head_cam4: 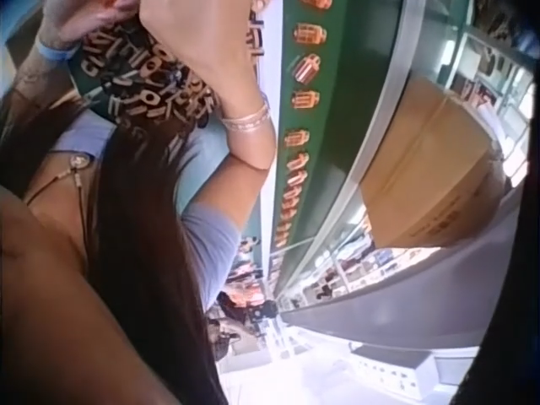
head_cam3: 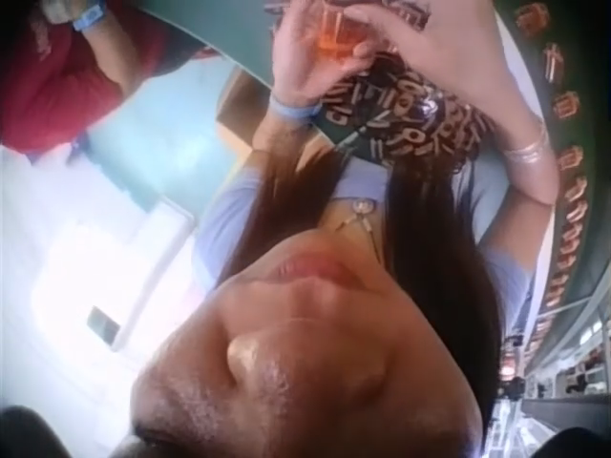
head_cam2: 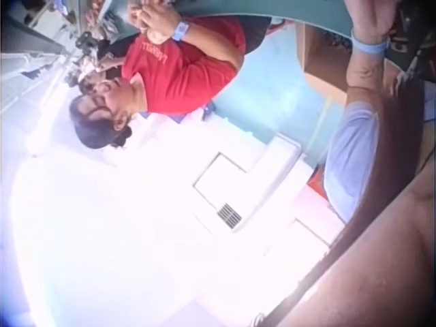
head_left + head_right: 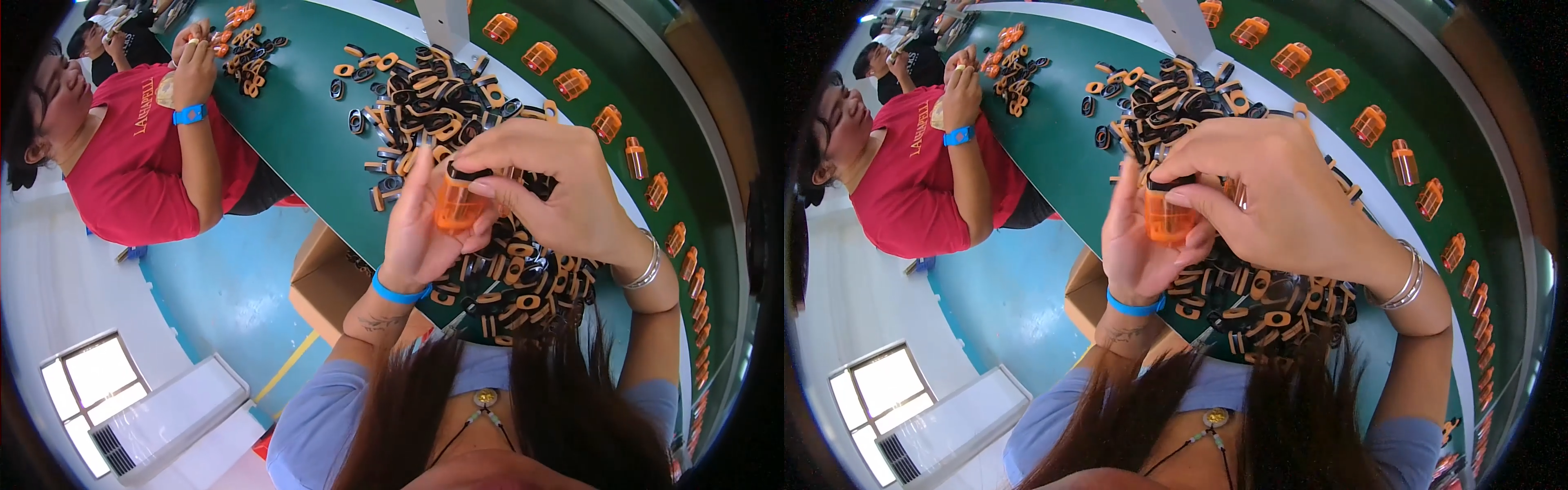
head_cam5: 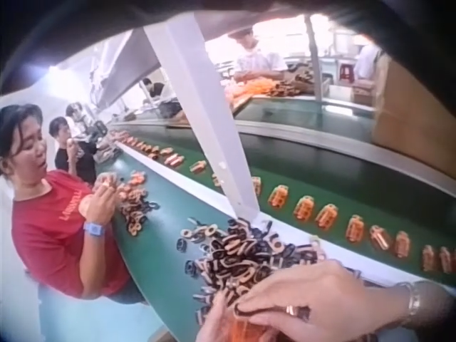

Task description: The person assembles electronic components by hand, placing black plastic caps onto orange inductor coils on a production line.

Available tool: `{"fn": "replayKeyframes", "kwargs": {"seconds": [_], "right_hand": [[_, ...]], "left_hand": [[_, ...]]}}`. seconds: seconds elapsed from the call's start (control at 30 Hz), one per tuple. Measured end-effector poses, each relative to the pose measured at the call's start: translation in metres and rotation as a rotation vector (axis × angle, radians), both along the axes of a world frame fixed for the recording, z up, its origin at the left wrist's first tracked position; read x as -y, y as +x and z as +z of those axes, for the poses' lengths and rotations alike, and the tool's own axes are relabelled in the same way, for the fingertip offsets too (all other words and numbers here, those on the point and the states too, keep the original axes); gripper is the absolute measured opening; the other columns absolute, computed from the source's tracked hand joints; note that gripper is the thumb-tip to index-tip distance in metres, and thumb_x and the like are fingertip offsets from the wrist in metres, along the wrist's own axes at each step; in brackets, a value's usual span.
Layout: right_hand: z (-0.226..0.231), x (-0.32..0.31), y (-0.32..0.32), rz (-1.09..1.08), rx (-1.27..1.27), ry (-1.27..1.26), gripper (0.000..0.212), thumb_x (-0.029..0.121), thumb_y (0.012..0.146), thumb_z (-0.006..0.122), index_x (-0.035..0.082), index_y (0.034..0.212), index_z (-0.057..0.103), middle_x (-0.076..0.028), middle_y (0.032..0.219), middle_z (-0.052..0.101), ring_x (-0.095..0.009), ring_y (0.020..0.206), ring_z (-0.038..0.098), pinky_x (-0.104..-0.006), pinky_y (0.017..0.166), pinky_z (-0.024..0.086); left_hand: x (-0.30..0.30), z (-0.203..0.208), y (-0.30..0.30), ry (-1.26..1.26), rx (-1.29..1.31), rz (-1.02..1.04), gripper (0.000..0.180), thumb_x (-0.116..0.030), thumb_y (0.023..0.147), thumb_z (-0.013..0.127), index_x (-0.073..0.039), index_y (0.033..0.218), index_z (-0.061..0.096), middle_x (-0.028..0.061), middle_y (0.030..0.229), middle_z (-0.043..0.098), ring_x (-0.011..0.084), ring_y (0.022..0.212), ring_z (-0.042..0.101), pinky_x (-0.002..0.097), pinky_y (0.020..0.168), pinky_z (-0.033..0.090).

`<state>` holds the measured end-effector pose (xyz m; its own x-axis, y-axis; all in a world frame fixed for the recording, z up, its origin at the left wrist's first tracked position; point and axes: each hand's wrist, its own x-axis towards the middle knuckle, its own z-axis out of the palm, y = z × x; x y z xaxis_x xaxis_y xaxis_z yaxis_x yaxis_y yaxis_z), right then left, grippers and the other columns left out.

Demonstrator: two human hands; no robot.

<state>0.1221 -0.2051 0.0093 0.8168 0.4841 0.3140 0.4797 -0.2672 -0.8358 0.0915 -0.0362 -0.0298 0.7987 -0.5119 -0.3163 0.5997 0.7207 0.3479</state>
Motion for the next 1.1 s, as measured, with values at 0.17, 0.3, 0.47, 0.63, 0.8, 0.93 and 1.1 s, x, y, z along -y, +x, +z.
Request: {"fn": "replayKeyframes", "kwargs": {"seconds": [0.17, 0.3, 0.47, 0.63, 0.8, 0.93, 1.1], "right_hand": [[0.001, 0.007, -0.001, -0.022, 0.14, -0.052, 0.021, -0.002, 0.073, 0.068, 0.001, 0.093, 0.071, -0.01, 0.091, 0.068, -0.022, 0.083, 0.065, -0.0298, 0.073, 0.05], [0.012, 0.017, 0.001, 0.06, 0.022, -0.158, 0.022, -0.002, 0.072, 0.067, 0.001, 0.093, 0.071, -0.01, 0.09, 0.066, -0.024, 0.08, 0.063, -0.0293, 0.073, 0.049], [0.016, 0.02, 0.007, 0.112, 0.007, -0.092, 0.02, -0.002, 0.072, 0.067, 0.0, 0.092, 0.071, -0.009, 0.089, 0.066, -0.021, 0.079, 0.062, -0.0283, 0.072, 0.049], [0.016, 0.021, 0.011, 0.14, -0.094, -0.03, 0.016, -0.001, 0.071, 0.07, -0.001, 0.087, 0.072, -0.008, 0.086, 0.065, -0.018, 0.081, 0.062, -0.0272, 0.071, 0.049], [0.015, 0.022, 0.015, 0.194, -0.141, 0.017, 0.013, -0.001, 0.069, 0.073, 0.0, 0.081, 0.072, -0.008, 0.083, 0.065, -0.017, 0.077, 0.062, -0.0261, 0.068, 0.048], [0.016, 0.023, 0.012, 0.186, -0.165, 0.02, 0.012, 0.0, 0.068, 0.073, 0.0, 0.08, 0.072, -0.008, 0.082, 0.065, -0.016, 0.076, 0.061, -0.0256, 0.066, 0.047], [0.017, 0.023, 0.007, 0.135, -0.003, -0.147, 0.011, 0.002, 0.067, 0.074, 0.001, 0.077, 0.071, -0.007, 0.081, 0.066, -0.016, 0.075, 0.061, -0.0251, 0.065, 0.047]], "left_hand": [[-0.006, -0.01, -0.005, 0.033, 0.163, -0.076, 0.044, -0.042, 0.102, 0.03, -0.004, 0.112, 0.049, 0.0135, 0.088, 0.058, 0.0096, 0.056, 0.043, 0.0181, 0.039, 0.029], [0.001, 0.003, -0.009, 0.175, 0.179, -0.059, 0.037, -0.038, 0.102, 0.032, -0.007, 0.118, 0.046, 0.0124, 0.087, 0.058, 0.0078, 0.053, 0.042, 0.0166, 0.039, 0.026], [0.002, 0.011, -0.009, 0.279, 0.207, -0.081, 0.033, -0.038, 0.101, 0.035, -0.012, 0.119, 0.042, 0.0102, 0.086, 0.057, 0.0062, 0.054, 0.043, 0.0155, 0.04, 0.024], [0.007, 0.011, -0.009, 0.286, 0.248, -0.068, 0.03, -0.038, 0.101, 0.035, -0.012, 0.114, 0.043, 0.0092, 0.082, 0.055, 0.0069, 0.055, 0.042, 0.016, 0.041, 0.024], [0.006, 0.01, -0.009, 0.269, 0.271, -0.09, 0.026, -0.036, 0.101, 0.036, -0.011, 0.105, 0.043, 0.0085, 0.081, 0.055, 0.0074, 0.055, 0.041, 0.017, 0.044, 0.024], [0.01, 0.013, -0.013, 0.327, 0.241, -0.065, 0.025, -0.036, 0.1, 0.037, -0.011, 0.101, 0.043, 0.0079, 0.079, 0.055, 0.0071, 0.055, 0.042, 0.0175, 0.045, 0.026], [0.007, 0.003, -0.011, 0.316, 0.248, -0.084, 0.023, -0.034, 0.099, 0.038, -0.011, 0.101, 0.044, 0.0078, 0.079, 0.055, 0.007, 0.056, 0.042, 0.0177, 0.046, 0.027]]}}
